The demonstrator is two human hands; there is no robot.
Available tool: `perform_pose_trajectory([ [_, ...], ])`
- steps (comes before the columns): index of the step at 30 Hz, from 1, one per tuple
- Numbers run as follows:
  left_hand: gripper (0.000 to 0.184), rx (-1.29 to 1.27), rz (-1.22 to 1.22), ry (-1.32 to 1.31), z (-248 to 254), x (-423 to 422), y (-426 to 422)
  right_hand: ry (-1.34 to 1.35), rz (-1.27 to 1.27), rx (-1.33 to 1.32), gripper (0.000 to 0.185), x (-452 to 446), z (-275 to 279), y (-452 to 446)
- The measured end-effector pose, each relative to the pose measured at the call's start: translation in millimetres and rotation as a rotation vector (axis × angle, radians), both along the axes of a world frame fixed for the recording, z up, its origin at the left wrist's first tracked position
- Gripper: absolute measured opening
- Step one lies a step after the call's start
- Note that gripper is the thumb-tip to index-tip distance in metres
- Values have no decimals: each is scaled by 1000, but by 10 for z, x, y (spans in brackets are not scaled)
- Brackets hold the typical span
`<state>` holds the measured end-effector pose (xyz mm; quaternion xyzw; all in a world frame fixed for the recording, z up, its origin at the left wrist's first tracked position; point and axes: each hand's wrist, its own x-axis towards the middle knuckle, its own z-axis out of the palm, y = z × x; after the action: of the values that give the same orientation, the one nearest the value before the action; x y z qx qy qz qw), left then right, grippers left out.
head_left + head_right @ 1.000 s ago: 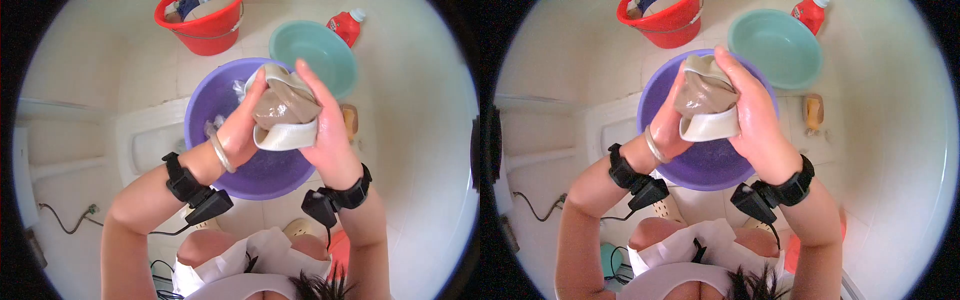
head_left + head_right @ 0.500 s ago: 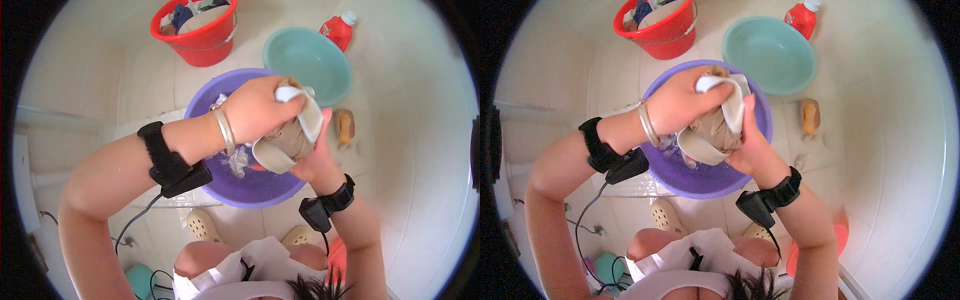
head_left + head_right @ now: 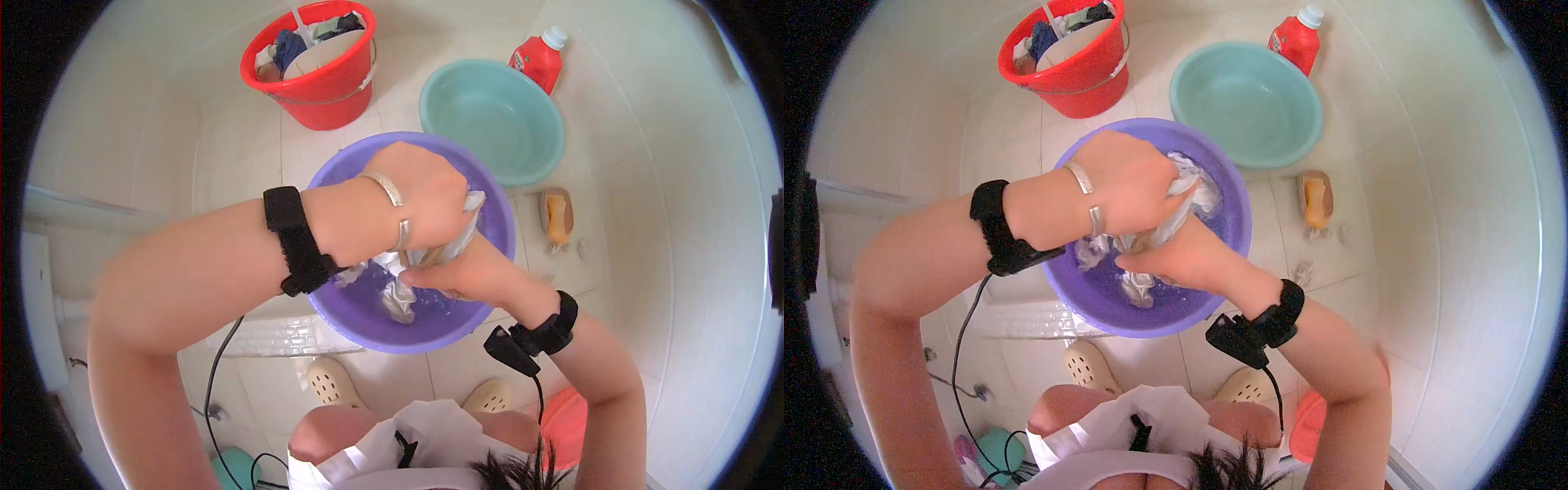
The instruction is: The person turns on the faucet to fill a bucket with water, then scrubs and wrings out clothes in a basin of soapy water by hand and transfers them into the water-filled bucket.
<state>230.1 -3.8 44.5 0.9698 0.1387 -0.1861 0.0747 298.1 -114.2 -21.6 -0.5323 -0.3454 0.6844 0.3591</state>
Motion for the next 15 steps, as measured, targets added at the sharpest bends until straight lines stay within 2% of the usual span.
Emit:
perform_pose_trajectory([
  [2, 36, -18, 12, 6, -38, -29, -23, -239, -142, 483, 39, -107, -205, -31],
  [3, 36, -54, 31, 8, -60, -48, -40, -240, -142, 486, 39, -120, -228, -64],
  [5, 35, -64, 53, 7, -112, -97, -67, -323, 0, 418, 41, -127, -254, -105],
  [8, 36, -136, 132, 32, -259, -166, -42, -270, 7, 326, 41, -198, -222, -121],
  [10, 38, -288, 244, 45, -385, -211, 38, -285, 2, 324, 41, -180, -254, -82],
  [12, 40, -271, 284, 47, -471, -241, 148, -103, 8, 118, 46, -115, -124, -88],
  [13, 40, -357, 306, 16, -484, -275, 277, -105, 8, 131, 46, -65, -84, -84],
  [14, 41, -443, 325, -16, -490, -333, 409, -69, -135, 74, 48, 10, -58, -141],
  [15, 37, -477, 227, -169, -420, -435, 575, -28, -276, 16, 51, 105, -24, -207],
])
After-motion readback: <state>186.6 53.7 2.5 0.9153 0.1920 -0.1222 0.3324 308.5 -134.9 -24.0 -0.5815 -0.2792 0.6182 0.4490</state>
